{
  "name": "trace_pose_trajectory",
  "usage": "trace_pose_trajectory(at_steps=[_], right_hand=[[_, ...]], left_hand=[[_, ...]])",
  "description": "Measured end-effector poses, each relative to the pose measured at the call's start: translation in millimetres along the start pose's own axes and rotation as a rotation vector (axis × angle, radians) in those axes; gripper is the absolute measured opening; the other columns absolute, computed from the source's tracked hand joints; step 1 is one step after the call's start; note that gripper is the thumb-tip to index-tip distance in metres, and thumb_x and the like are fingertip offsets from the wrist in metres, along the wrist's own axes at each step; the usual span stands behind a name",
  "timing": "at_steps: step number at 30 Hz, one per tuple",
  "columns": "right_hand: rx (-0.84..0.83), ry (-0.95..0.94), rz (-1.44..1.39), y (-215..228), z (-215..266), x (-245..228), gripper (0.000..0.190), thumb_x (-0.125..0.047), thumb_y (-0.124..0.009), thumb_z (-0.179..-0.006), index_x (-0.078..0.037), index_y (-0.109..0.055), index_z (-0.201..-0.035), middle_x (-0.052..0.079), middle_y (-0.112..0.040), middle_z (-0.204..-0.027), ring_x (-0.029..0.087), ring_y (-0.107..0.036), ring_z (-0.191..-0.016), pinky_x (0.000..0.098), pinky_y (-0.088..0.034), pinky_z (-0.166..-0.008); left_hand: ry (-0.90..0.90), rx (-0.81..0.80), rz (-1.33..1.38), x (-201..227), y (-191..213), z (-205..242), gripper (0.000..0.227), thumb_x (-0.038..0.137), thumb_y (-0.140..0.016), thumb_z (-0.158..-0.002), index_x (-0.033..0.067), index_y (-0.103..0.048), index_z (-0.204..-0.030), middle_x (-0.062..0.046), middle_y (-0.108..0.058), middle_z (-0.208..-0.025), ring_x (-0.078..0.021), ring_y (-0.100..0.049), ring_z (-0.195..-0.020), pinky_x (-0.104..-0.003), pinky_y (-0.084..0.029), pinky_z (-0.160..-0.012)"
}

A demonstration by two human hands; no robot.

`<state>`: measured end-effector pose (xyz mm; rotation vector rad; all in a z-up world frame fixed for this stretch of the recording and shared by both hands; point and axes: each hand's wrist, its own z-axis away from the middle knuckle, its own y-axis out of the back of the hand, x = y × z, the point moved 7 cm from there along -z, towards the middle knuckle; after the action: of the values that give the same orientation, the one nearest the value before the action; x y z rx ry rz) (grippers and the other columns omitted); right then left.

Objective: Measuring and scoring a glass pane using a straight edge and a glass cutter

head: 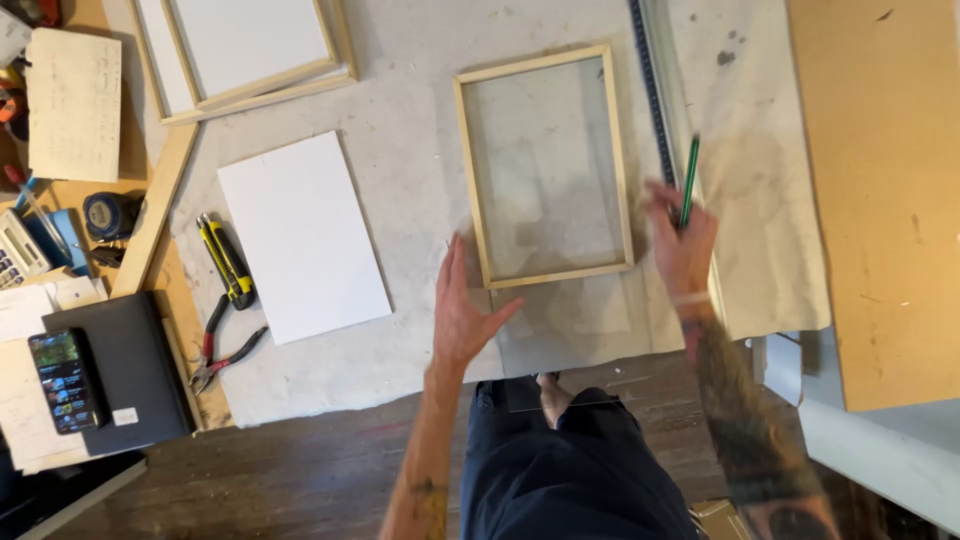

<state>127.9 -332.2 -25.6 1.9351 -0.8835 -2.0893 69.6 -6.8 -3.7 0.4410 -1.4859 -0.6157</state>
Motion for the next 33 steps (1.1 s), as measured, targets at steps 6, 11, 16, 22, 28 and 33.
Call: trace_pose_trajectory(at_steps=[6, 11, 16, 22, 28, 33], right_hand=[[-0.11, 0.188, 0.03, -45.5, -115.5, -37.4, 0.043, -0.038, -0.072, -0.101, -0.007, -0.068, -0.131, 0.012, -0.071, -0.132, 0.003, -0.036, -0.05, 0.0224, -0.042, -0.049], [-0.229, 0.099, 0.076, -75.5, -174.2, -32.8, 0.042, -0.029, -0.069, -0.099, -0.006, -0.067, -0.134, -0.001, -0.064, -0.087, 0.004, -0.037, -0.044, 0.0263, -0.047, -0.048], [-0.211, 0.294, 0.008, -78.8, -182.0, -40.5, 0.025, -0.013, -0.062, -0.103, -0.005, -0.074, -0.123, 0.006, -0.071, -0.123, 0.006, -0.037, -0.047, 0.027, -0.041, -0.047], [-0.199, 0.238, 0.024, -78.1, -184.8, -34.5, 0.025, -0.01, -0.064, -0.097, -0.009, -0.074, -0.119, 0.004, -0.069, -0.125, 0.007, -0.041, -0.051, 0.025, -0.044, -0.054], [-0.201, 0.216, 0.047, -75.9, -185.0, -36.8, 0.026, -0.01, -0.065, -0.095, -0.009, -0.076, -0.119, 0.001, -0.068, -0.115, 0.007, -0.044, -0.055, 0.0263, -0.045, -0.055], [-0.182, 0.122, 0.087, -79.5, -187.1, -18.8, 0.031, -0.013, -0.064, -0.094, -0.012, -0.078, -0.121, -0.007, -0.056, -0.076, 0.004, -0.036, -0.048, 0.0255, -0.035, -0.048]], left_hand=[[-0.226, -0.059, -0.267, -14.1, -24.4, -14.8, 0.126, 0.05, -0.094, -0.072, -0.0031, -0.02, -0.159, -0.025, -0.024, -0.167, -0.04, -0.026, -0.156, -0.055, -0.023, -0.129], [-0.29, 0.042, -0.301, -13.3, -25.0, -13.6, 0.106, 0.056, -0.077, -0.087, -0.0016, -0.025, -0.159, -0.023, -0.028, -0.166, -0.0389, -0.027, -0.157, -0.057, -0.023, -0.13], [-0.265, 0.052, -0.306, -17.4, -25.9, -15.2, 0.097, 0.057, -0.071, -0.091, -0.0003, -0.031, -0.158, -0.021, -0.034, -0.165, -0.0375, -0.032, -0.156, -0.056, -0.025, -0.129], [-0.287, 0.071, -0.323, -18.6, -26.8, -17.1, 0.095, 0.054, -0.076, -0.091, -0.0015, -0.035, -0.156, -0.02, -0.039, -0.162, -0.037, -0.037, -0.153, -0.057, -0.029, -0.128], [-0.266, 0.07, -0.331, -14.8, -25.9, -19.8, 0.094, 0.054, -0.076, -0.091, -0.0019, -0.037, -0.155, -0.02, -0.041, -0.161, -0.0355, -0.04, -0.152, -0.054, -0.029, -0.128], [-0.211, 0.071, -0.349, -19.5, -29.5, -21.8, 0.095, 0.056, -0.074, -0.089, -0.0068, -0.039, -0.151, -0.024, -0.046, -0.156, -0.0374, -0.045, -0.148, -0.055, -0.032, -0.126]])
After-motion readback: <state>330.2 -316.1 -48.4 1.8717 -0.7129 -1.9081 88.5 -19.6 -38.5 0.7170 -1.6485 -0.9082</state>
